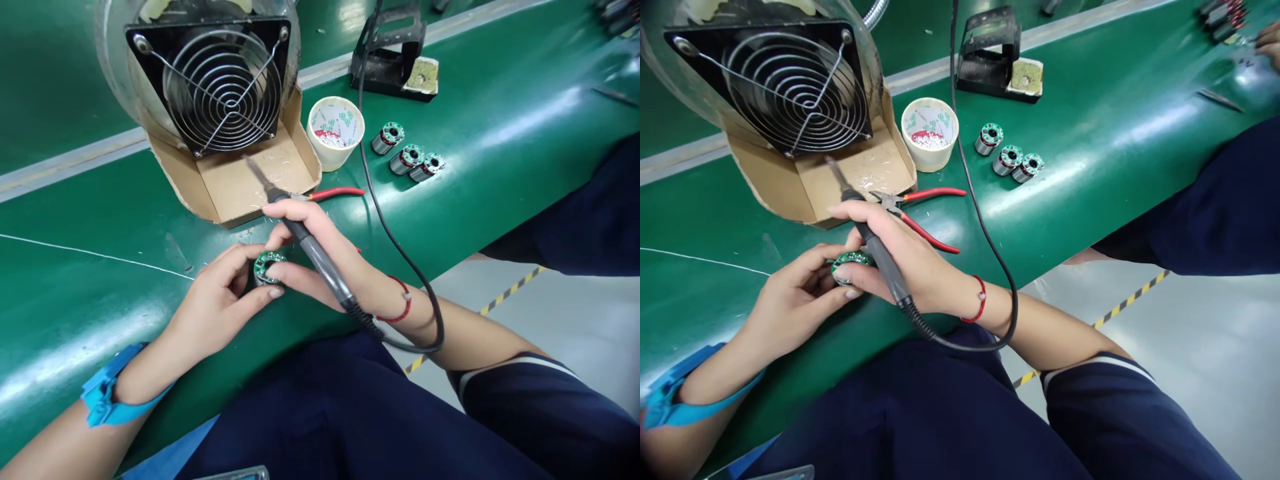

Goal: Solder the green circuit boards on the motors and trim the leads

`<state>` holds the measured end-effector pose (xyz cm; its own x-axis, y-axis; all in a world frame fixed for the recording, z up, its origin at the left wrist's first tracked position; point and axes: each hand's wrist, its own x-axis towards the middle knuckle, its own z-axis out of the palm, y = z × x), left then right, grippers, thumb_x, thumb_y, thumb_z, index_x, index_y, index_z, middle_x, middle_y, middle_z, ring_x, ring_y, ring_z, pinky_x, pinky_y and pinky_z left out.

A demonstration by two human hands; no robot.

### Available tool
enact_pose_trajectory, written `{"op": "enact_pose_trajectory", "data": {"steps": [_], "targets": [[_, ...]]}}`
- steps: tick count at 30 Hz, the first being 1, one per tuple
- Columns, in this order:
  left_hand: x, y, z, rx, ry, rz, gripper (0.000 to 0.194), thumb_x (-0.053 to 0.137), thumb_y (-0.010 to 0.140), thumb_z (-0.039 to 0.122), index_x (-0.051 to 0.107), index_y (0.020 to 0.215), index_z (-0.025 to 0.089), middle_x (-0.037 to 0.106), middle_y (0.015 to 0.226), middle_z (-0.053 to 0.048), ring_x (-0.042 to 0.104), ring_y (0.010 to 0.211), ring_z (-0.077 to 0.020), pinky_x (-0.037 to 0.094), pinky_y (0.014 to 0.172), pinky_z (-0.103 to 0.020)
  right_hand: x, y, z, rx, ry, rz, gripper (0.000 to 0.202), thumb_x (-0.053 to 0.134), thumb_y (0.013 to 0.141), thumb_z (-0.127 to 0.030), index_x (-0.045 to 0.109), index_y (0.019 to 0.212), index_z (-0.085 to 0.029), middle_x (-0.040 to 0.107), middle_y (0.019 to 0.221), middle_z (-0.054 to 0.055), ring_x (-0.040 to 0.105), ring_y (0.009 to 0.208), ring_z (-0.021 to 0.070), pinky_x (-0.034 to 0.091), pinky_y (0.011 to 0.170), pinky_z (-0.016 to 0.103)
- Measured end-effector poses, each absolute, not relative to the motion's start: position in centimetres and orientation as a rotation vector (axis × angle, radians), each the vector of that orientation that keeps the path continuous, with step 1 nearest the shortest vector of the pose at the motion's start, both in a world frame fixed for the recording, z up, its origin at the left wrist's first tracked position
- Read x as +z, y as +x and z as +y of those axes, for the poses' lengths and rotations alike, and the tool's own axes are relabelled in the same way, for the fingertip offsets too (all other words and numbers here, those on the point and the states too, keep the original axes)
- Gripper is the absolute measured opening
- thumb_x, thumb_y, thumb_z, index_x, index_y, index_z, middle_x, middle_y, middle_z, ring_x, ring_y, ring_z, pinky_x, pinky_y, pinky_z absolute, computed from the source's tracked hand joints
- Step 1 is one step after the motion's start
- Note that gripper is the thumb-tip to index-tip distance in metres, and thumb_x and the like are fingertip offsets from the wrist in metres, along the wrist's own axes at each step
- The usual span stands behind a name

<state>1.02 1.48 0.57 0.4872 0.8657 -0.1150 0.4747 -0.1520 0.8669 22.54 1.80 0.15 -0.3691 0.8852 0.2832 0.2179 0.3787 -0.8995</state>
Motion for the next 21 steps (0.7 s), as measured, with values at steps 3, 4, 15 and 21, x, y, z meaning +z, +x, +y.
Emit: {"op": "enact_pose_trajectory", "data": {"steps": [3, 4, 15, 21], "targets": [[-0.2, 1.3, 2.0, 0.512, 1.825, 1.25, 0.035, 0.072, 0.09, 0.033, 0.064, 0.122, 0.023, 0.063, 0.091, -0.001, 0.042, 0.059, -0.0103, 0.036, 0.055, -0.027, -0.9, 22.0, 1.3, 0.808, -1.096, -1.936, 0.054, 0.07, 0.097, -0.038, 0.049, 0.142, -0.018, 0.069, 0.12, 0.01, 0.068, 0.11, 0.0251, 0.058, 0.101, 0.043], [-0.4, 1.3, 2.1, 0.509, 1.796, 1.276, 0.042, 0.072, 0.088, 0.029, 0.058, 0.128, 0.023, 0.066, 0.103, -0.003, 0.043, 0.058, -0.0091, 0.037, 0.055, -0.027, -1.3, 21.8, 1.2, 0.742, -1.14, -1.996, 0.05, 0.067, 0.098, -0.035, 0.05, 0.142, -0.017, 0.069, 0.121, 0.012, 0.067, 0.111, 0.0271, 0.058, 0.101, 0.045], [0.9, 1.5, 1.5, 0.712, 1.295, 0.965, 0.081, 0.066, 0.076, 0.014, 0.029, 0.144, 0.038, 0.05, 0.154, -0.01, 0.059, 0.073, -0.0092, 0.053, 0.059, -0.025, -1.3, 19.7, 0.9, 0.671, -0.989, -2.088, 0.029, 0.049, 0.105, -0.026, 0.057, 0.132, -0.024, 0.076, 0.105, 0.002, 0.067, 0.104, 0.0221, 0.051, 0.096, 0.04], [1.8, 0.4, 1.8, 0.659, 1.989, 1.149, 0.015, 0.06, 0.095, 0.015, 0.063, 0.108, 0.024, 0.069, 0.093, 0.0, 0.063, 0.075, -0.012, 0.051, 0.069, -0.025, -0.6, 20.4, 0.9, 0.536, -1.016, -1.831, 0.024, 0.056, 0.104, -0.019, 0.06, 0.128, -0.024, 0.076, 0.093, -0.002, 0.07, 0.086, 0.0173, 0.057, 0.087, 0.036]]}}
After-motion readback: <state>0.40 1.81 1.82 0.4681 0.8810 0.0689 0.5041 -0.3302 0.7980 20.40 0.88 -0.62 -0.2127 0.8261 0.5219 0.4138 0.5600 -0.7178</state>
